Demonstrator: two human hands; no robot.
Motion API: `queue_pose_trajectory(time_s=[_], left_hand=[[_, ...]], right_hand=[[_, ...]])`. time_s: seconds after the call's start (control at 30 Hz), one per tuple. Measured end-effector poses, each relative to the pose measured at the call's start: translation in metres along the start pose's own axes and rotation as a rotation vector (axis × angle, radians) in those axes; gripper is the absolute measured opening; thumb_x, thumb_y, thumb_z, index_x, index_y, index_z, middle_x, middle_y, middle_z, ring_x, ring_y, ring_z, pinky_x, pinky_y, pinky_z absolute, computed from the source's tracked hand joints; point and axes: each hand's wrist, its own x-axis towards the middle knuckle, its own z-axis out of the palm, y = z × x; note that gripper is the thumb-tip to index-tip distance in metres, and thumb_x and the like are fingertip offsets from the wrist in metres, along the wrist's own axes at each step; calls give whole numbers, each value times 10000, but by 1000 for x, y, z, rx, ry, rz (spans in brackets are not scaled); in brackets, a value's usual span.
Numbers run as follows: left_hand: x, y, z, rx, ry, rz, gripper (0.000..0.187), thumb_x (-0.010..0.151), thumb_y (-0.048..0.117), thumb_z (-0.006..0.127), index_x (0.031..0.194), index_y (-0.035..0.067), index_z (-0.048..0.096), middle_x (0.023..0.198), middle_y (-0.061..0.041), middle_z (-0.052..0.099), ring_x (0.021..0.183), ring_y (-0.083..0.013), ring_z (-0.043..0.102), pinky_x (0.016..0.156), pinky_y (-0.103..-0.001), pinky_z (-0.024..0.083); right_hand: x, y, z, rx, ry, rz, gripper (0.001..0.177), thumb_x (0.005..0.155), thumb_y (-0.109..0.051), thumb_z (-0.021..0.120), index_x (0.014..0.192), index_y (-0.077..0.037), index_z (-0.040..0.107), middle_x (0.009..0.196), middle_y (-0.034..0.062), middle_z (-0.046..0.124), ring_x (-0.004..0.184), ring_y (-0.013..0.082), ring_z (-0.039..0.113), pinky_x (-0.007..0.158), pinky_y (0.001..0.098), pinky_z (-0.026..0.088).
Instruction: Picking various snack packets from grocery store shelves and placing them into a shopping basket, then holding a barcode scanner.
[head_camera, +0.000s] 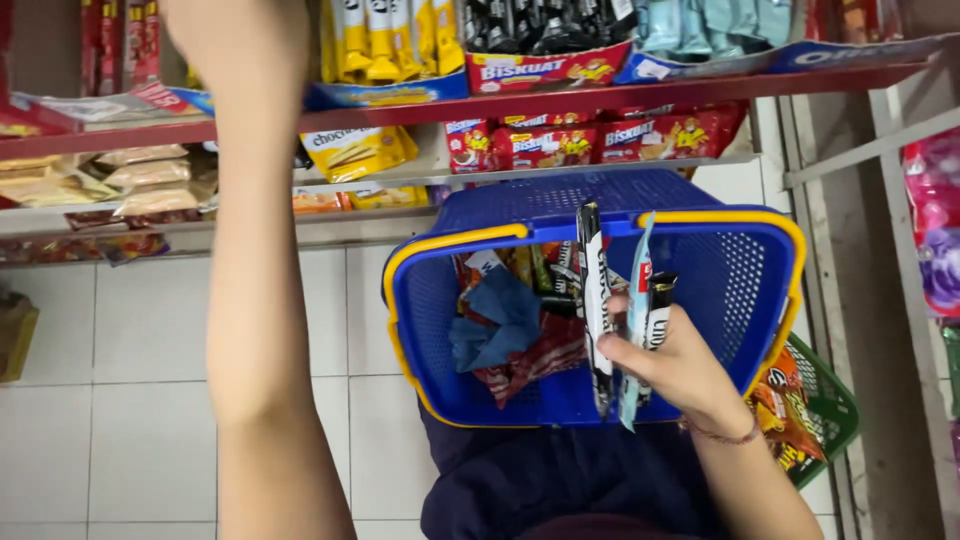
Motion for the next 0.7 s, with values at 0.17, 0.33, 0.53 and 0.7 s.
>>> queue_pose_trajectory(time_s=[0.17,0.33,0.53,0.7], left_hand=[[-57,153,-220,-961,-488,-124,201,934,145,649,1079,46,747,1073,-108,767,1008,-284,748,889,-393,563],[-114,219,-219,-1211,-807,-209,275,824,220,826,990,11,758,879,-118,725,756,-216,716,665,-322,549],[-125,220,-194,-1532,-784,-561,245,915,122,719,1128,2,735,1075,-49,740,955,-77,683,846,-264,568],[-29,184,-165,-1196,-378,-334,156,938,87,766,1012,-42,719,961,-68,690,873,-84,608,781,-280,526]], right_hand=[[0,-10,2,53,98,-5,378,770,-48,804,1111,-42,639,713,20,664,565,83,538,494,265,422],[4,-16,9,-133,76,-277,280,760,-45,866,950,-31,660,742,-62,564,645,26,479,559,212,399],[4,-21,5,-26,74,-208,234,826,-39,773,1018,-32,641,675,-27,525,560,45,451,492,238,363],[3,-19,-9,468,-99,-189,450,966,-122,544,1393,-157,405,1024,139,621,523,116,476,466,284,415]])
